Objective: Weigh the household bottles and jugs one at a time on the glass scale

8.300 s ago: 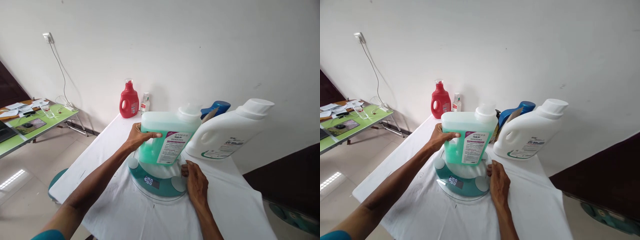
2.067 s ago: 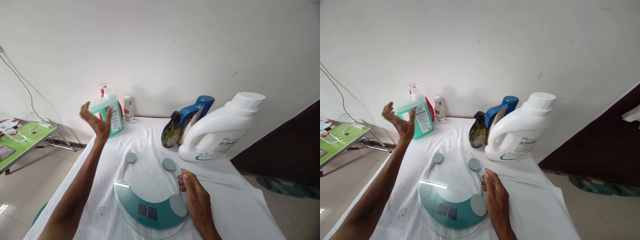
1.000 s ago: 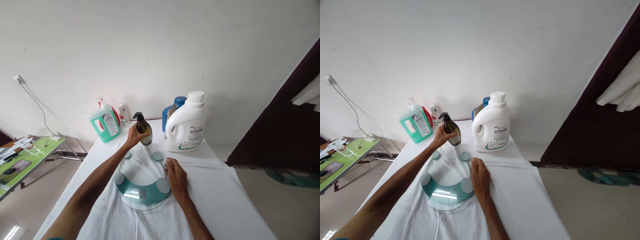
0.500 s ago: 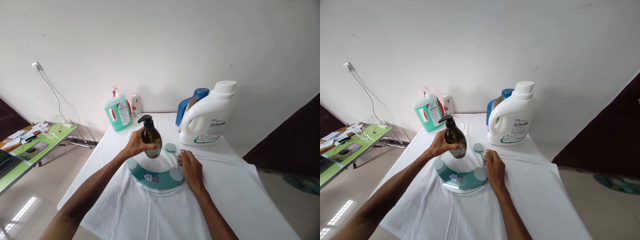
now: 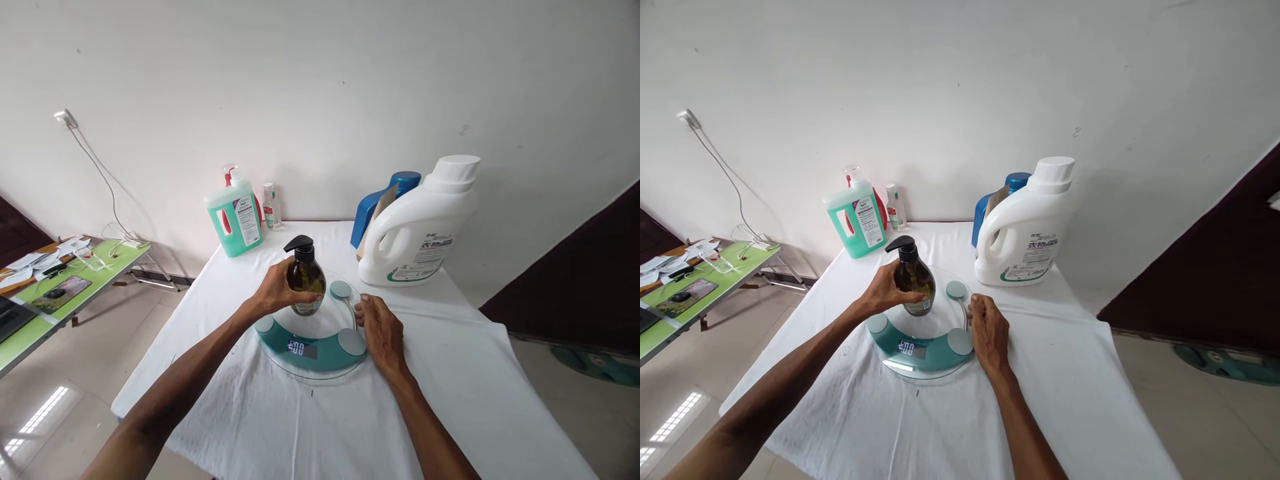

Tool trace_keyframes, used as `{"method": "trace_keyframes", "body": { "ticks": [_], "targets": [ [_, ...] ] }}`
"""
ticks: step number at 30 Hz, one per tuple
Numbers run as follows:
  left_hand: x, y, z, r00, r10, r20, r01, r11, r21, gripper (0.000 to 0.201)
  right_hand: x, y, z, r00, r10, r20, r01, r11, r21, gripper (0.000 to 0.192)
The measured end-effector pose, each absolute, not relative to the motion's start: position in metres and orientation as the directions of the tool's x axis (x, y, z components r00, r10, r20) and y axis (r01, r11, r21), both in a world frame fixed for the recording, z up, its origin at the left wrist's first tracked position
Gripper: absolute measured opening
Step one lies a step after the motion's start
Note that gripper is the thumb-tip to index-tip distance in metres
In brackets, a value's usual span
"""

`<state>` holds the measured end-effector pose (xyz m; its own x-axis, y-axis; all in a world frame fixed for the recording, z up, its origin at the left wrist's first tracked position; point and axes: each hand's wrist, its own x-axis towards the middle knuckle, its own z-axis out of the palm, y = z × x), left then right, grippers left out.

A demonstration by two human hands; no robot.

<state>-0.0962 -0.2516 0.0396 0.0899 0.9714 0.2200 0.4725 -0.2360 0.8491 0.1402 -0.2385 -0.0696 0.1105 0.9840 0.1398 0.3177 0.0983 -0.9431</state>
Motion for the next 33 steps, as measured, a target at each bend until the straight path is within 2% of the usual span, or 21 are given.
{"method": "trace_keyframes", "body": {
  "ticks": [3, 5, 7, 9, 12, 15, 19, 24, 33],
  "targets": [
    [-0.102, -0.252, 0.039, 0.114, 0.959, 0.259, 0.474, -0.282, 0.834, 0.062, 0.14, -0.238, -0.07, 0.113, 0.986, 0.125, 0.31, 0.084, -0.947, 0.068],
    [-0.111, -0.252, 0.037, 0.137, 0.946, 0.294, 0.416, -0.324, 0.85, 0.072, 0.14, -0.238, -0.071, 0.119, 0.986, 0.118, 0.293, 0.079, -0.953, 0.066],
    [-0.123, -0.249, 0.032, 0.102, 0.938, 0.33, 0.349, -0.345, 0.872, 0.069, 0.14, -0.237, -0.072, 0.132, 0.984, 0.12, 0.283, 0.079, -0.956, 0.064],
    [-0.137, -0.245, 0.021, -0.028, 0.927, 0.373, 0.352, -0.34, 0.872, 0.062, 0.139, -0.236, -0.073, 0.143, 0.982, 0.124, 0.278, 0.08, -0.957, 0.062],
    [-0.158, -0.239, -0.003, -0.284, 0.869, 0.406, 0.398, -0.278, 0.874, 0.067, 0.138, -0.235, -0.073, 0.151, 0.982, 0.114, 0.286, 0.067, -0.956, 0.06],
    [-0.172, -0.234, -0.032, -0.417, 0.856, 0.306, 0.309, -0.183, 0.933, 0.075, 0.138, -0.235, -0.072, 0.159, 0.982, 0.106, 0.305, 0.053, -0.951, 0.058],
    [-0.18, -0.231, -0.058, -0.392, 0.905, 0.167, 0.209, -0.09, 0.974, 0.08, 0.139, -0.235, -0.072, 0.163, 0.981, 0.107, 0.326, 0.049, -0.944, 0.057],
    [-0.18, -0.23, -0.064, -0.349, 0.909, 0.228, 0.325, -0.111, 0.939, 0.077, 0.139, -0.234, -0.072, 0.157, 0.981, 0.116, 0.357, 0.054, -0.933, 0.057],
    [-0.179, -0.231, -0.061, -0.344, 0.911, 0.228, 0.344, -0.103, 0.933, 0.075, 0.137, -0.236, -0.067, 0.148, 0.983, 0.11, 0.35, 0.052, -0.935, 0.056]
  ]
}}
